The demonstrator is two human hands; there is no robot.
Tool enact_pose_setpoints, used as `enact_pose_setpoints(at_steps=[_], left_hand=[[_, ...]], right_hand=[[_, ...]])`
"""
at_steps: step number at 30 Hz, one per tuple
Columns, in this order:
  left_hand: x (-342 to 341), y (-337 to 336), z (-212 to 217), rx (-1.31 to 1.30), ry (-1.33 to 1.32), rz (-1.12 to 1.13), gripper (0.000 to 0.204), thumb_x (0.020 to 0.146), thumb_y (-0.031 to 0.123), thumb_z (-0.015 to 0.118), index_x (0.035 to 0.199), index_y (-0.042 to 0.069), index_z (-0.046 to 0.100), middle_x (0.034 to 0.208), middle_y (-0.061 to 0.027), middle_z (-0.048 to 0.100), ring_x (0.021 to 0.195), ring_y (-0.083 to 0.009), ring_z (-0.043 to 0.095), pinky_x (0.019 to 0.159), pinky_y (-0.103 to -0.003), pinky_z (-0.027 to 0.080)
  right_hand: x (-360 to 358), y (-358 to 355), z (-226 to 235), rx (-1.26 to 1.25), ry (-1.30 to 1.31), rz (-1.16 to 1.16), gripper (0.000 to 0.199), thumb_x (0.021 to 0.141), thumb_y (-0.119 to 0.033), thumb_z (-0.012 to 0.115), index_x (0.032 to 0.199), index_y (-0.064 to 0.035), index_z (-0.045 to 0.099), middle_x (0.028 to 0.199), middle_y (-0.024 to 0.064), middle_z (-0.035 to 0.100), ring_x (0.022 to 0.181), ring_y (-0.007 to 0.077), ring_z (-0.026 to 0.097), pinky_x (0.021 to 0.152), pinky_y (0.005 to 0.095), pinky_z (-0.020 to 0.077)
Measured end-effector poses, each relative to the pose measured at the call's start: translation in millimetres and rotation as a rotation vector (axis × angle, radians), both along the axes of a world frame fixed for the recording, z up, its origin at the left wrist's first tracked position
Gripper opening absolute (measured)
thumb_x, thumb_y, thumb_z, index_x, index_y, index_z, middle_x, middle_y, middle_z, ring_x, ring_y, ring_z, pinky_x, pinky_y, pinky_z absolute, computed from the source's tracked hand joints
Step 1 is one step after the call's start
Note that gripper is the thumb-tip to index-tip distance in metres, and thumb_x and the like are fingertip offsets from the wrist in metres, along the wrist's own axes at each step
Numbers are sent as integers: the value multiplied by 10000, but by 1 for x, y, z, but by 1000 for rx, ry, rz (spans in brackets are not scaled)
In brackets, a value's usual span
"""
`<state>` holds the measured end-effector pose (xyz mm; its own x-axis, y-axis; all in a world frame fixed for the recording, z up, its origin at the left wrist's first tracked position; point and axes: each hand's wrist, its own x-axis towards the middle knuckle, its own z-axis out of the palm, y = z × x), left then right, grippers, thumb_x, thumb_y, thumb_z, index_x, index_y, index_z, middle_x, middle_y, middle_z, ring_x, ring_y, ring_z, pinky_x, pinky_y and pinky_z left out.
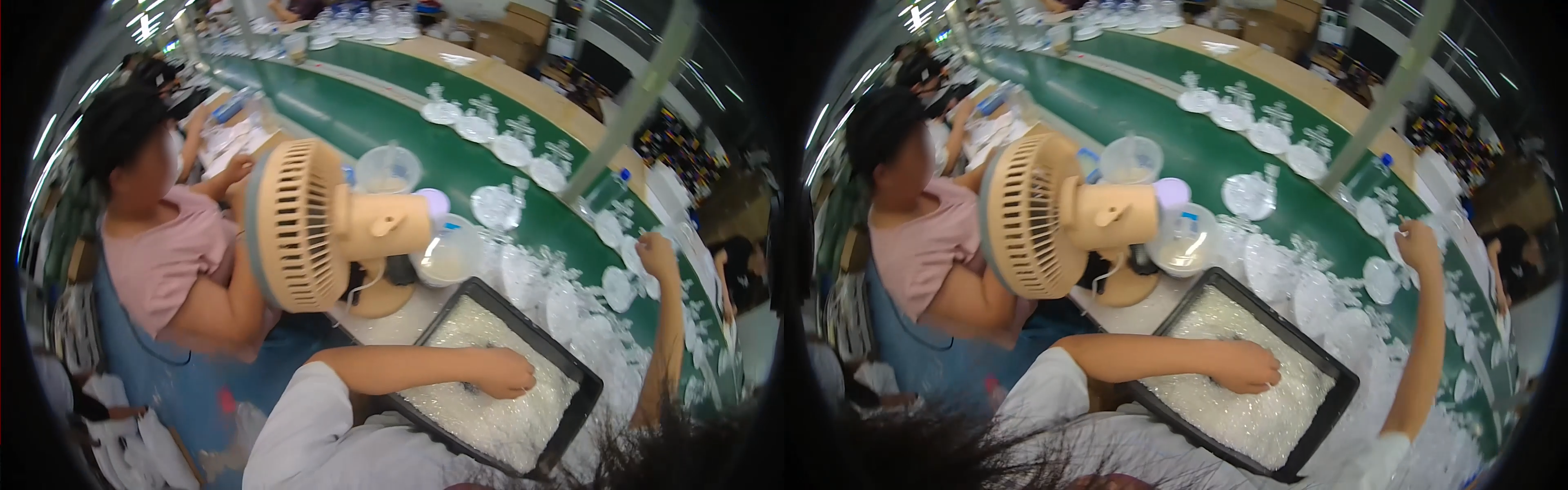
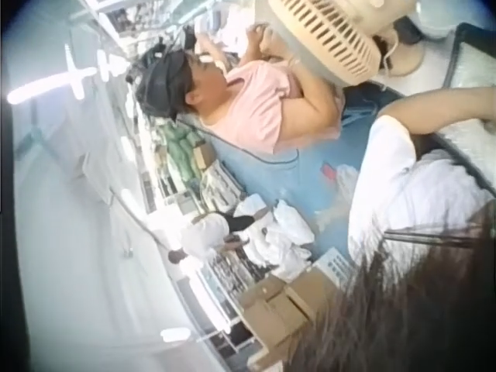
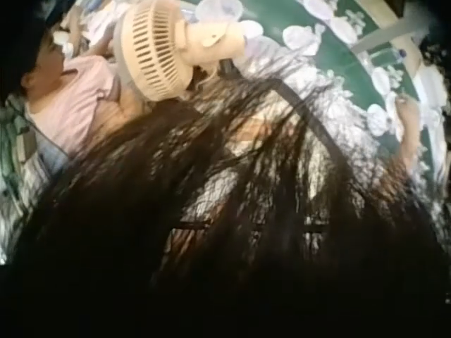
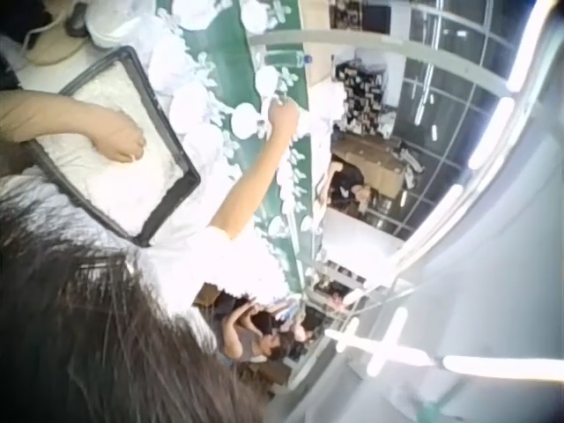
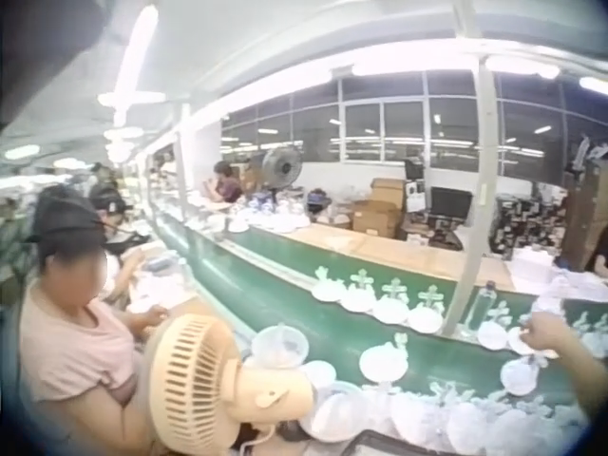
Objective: Applying decorative crystals and small beads to lighting fixture components on an assembly line.
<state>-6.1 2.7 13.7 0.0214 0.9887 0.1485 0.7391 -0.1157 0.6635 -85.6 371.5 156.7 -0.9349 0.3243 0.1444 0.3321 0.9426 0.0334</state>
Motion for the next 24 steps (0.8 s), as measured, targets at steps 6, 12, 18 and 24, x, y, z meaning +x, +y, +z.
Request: enact_pose_setpoints(at_steps=[6,12,18,24], left_hand=[[-1,-1,-3,-18,2,-36,230,898,225,541,882,18,640,883,-180,641,847,-384,643,740,-494,511],[-3,-1,-2,-98,7,-30,222,887,219,547,898,23,650,875,-185,646,840,-394,643,737,-491,511],[-2,0,-3,-101,9,15,214,863,210,550,897,38,674,870,-189,673,829,-397,648,731,-497,513],[-4,2,0,-96,27,0,234,864,203,533,885,28,687,866,-201,682,821,-395,653,740,-496,517]], right_hand=[[89,-168,89,-839,234,1065,238,879,-246,671,910,-15,716,739,73,698,496,92,531,484,242,400],[135,-251,121,-1193,-268,1499,356,956,-255,577,916,80,691,755,134,688,460,197,567,433,299,473],[164,-287,124,-1215,-435,1614,326,952,-225,581,900,79,683,790,149,685,533,234,630,473,303,522],[196,-266,134,-1022,-209,1408,195,862,-204,688,802,-19,701,761,80,665,600,194,627,516,279,496]])
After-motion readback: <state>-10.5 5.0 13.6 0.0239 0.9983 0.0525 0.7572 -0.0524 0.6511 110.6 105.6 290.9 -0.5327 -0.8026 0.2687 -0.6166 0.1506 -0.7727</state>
